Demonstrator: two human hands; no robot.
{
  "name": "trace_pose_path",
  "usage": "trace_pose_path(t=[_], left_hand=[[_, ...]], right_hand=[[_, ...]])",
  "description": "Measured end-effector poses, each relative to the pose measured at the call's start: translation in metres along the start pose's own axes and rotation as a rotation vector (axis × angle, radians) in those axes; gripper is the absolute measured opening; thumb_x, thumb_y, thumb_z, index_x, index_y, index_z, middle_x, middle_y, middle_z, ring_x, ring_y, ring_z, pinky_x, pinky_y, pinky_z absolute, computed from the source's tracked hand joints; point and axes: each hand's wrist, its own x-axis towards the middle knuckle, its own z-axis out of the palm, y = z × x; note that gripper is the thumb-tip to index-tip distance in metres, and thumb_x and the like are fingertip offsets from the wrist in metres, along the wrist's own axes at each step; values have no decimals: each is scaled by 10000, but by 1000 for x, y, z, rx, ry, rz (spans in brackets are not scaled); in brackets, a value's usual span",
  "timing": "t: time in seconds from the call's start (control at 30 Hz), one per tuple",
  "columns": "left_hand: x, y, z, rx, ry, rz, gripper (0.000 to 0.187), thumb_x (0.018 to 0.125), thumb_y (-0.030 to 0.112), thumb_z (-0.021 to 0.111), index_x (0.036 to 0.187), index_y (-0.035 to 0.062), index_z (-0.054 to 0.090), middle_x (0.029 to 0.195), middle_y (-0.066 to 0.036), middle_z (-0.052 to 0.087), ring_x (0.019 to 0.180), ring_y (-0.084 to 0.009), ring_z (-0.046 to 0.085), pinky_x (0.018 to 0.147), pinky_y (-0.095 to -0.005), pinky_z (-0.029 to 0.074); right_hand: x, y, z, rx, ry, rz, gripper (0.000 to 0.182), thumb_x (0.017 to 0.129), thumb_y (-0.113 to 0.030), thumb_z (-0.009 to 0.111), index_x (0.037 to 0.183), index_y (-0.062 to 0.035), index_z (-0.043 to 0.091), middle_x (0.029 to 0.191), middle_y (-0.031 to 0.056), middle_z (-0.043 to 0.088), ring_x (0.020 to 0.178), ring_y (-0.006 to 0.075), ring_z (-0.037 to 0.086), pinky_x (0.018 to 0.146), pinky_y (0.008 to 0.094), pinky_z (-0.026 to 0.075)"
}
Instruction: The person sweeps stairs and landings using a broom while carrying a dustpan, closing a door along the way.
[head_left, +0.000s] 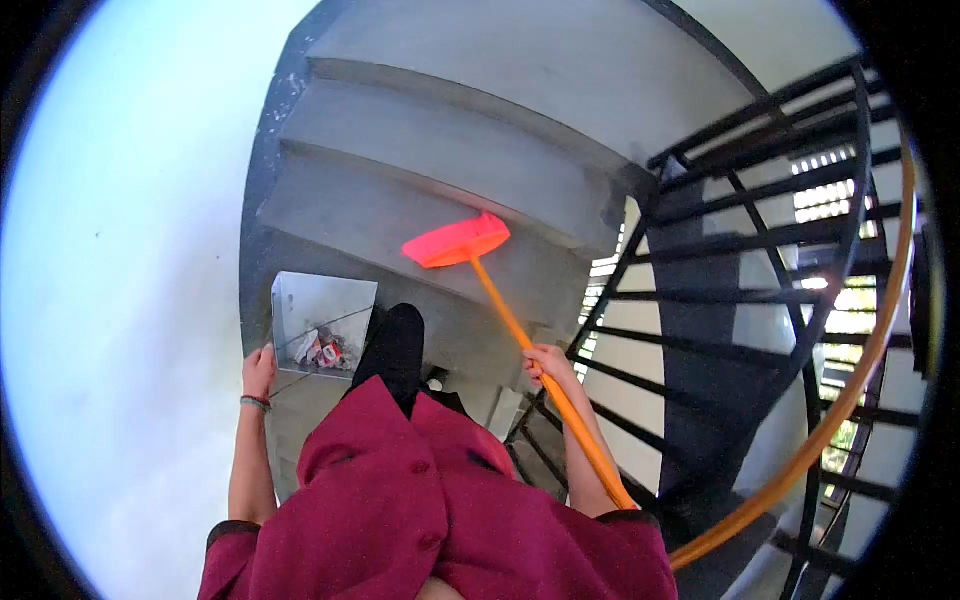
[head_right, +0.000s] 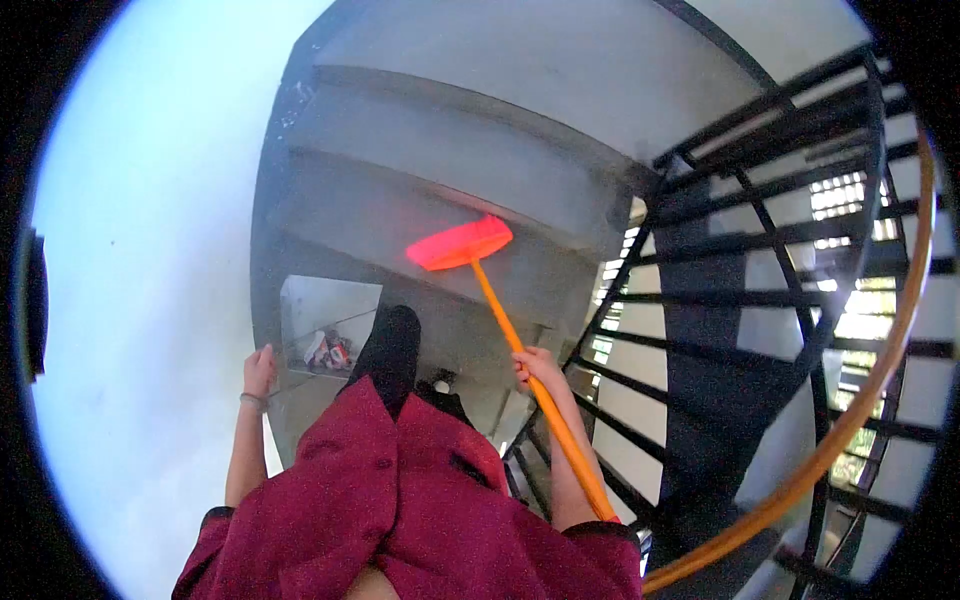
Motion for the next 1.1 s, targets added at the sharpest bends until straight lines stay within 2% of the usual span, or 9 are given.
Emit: trace_pose_path(t=[0.07, 0.2, 0.47, 0.67, 0.77, 0.87, 0.97, 1.03, 1.1], left_hand=[[5, 5, -8, 65, -61, 152, 340, 738, 334, 438, 523, 72, 420, 430, 29, 349, 362, -65, 315, 325, -213, 229], [10, 8, -5, 98, -135, 102, 328, 743, 323, 428, 528, 76, 426, 435, 25, 361, 350, -67, 315, 317, -218, 234], [37, 51, -23, 87, -294, 90, 306, 741, 306, 455, 554, 64, 439, 433, 19, 364, 325, -61, 315, 296, -206, 234], [66, 44, -26, 51, -351, 127, 343, 709, 331, 478, 532, 39, 448, 423, 14, 379, 340, -71, 327, 309, -222, 234], [94, 27, -7, 44, -366, 145, 354, 711, 331, 471, 545, 18, 465, 431, -8, 407, 347, -92, 360, 330, -243, 267], [114, 2, 4, 59, -387, 221, 339, 715, 324, 469, 556, 24, 463, 441, -9, 410, 343, -93, 356, 327, -239, 269], [113, -18, -2, 163, -397, 289, 302, 720, 305, 474, 572, 42, 454, 449, 13, 394, 340, -71, 332, 314, -216, 251], [101, -21, -4, 163, -428, 271, 290, 720, 288, 477, 565, 44, 452, 451, 14, 393, 347, -70, 336, 320, -216, 255], [85, -24, 3, 132, -428, 263, 294, 720, 286, 476, 559, 42, 452, 450, 13, 394, 354, -69, 340, 322, -216, 256]], right_hand=[[-27, 26, -6, 146, 42, 21, 107, 700, -132, 481, 720, -42, 428, 539, 1, 414, 334, 44, 344, 295, 195, 296], [-75, 60, -8, 191, 100, -57, 119, 720, -138, 467, 810, -65, 440, 536, 1, 395, 337, 37, 324, 298, 190, 286], [-41, 30, 8, 652, 42, -87, 172, 741, -184, 449, 862, -64, 424, 545, -34, 389, 350, 6, 331, 305, 160, 263], [-43, 56, 138, 910, -20, -47, 87, 747, -175, 438, 739, -98, 399, 487, -62, 354, 340, 9, 341, 298, 150, 276], [-47, 94, 204, 989, -176, 34, 253, 747, -174, 427, 966, -52, 397, 486, -59, 345, 332, 13, 322, 286, 164, 262], [-82, 104, 265, 826, -351, 239, 309, 767, -187, 388, 1053, -77, 352, 509, -61, 318, 318, 18, 274, 289, 184, 273], [-116, 101, 277, 1095, -501, 280, 316, 775, -177, 367, 1068, -63, 335, 515, -62, 324, 324, 11, 289, 283, 178, 272], [-125, 92, 262, 1030, -485, 22, 313, 780, -157, 347, 1073, -49, 324, 513, -63, 323, 326, 7, 300, 283, 164, 265], [-125, 89, 226, 951, -231, -55, 284, 775, -144, 353, 1042, -47, 341, 487, -60, 333, 324, 6, 313, 275, 152, 264]])
